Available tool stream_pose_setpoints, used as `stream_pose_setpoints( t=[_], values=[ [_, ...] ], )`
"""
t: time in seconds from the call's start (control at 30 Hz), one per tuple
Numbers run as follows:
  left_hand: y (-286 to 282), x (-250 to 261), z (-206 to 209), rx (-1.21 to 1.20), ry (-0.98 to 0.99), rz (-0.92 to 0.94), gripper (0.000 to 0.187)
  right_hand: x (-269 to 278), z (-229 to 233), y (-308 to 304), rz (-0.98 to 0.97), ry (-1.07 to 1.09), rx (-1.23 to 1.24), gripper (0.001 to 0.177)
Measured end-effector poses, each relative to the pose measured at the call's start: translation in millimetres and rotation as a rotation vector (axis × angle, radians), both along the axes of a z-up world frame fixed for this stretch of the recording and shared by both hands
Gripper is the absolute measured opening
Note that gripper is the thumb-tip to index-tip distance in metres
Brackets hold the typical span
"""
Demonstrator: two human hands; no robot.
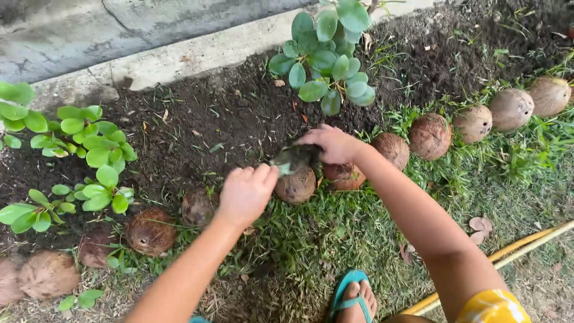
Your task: Weeding and loosening soil in a garden bed using a hand trowel
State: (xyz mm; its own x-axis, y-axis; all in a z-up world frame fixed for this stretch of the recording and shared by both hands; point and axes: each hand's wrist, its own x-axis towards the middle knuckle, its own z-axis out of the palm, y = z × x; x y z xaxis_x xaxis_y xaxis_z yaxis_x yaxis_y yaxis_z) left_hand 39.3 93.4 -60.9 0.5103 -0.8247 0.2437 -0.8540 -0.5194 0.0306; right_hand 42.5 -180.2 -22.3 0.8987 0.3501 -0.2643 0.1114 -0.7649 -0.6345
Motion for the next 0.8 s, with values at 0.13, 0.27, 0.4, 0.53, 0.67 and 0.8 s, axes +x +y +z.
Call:
stream_pose_setpoints(
  t=[0.13,0.27,0.4,0.53,0.67,0.8],
  values=[
    [15,14,44,-0.015,-0.137,0.009,0.010,4,-43,-4,0.096,-0.076,-0.485,0.058],
    [19,12,79,0.103,-0.102,0.054,0.011,4,-41,16,0.213,-0.195,-0.711,0.038],
    [0,9,103,0.143,0.016,0.062,0.012,18,-82,8,0.232,-0.267,-0.657,0.023],
    [-18,11,115,0.204,0.097,0.067,0.011,30,-113,-25,0.015,-0.381,-0.445,0.015],
    [-23,17,123,0.236,0.127,0.065,0.013,13,-29,4,0.244,-0.255,-0.690,0.046],
    [-26,13,124,0.249,0.141,0.074,0.012,7,-83,7,0.284,-0.309,-0.690,0.026]
  ],
)
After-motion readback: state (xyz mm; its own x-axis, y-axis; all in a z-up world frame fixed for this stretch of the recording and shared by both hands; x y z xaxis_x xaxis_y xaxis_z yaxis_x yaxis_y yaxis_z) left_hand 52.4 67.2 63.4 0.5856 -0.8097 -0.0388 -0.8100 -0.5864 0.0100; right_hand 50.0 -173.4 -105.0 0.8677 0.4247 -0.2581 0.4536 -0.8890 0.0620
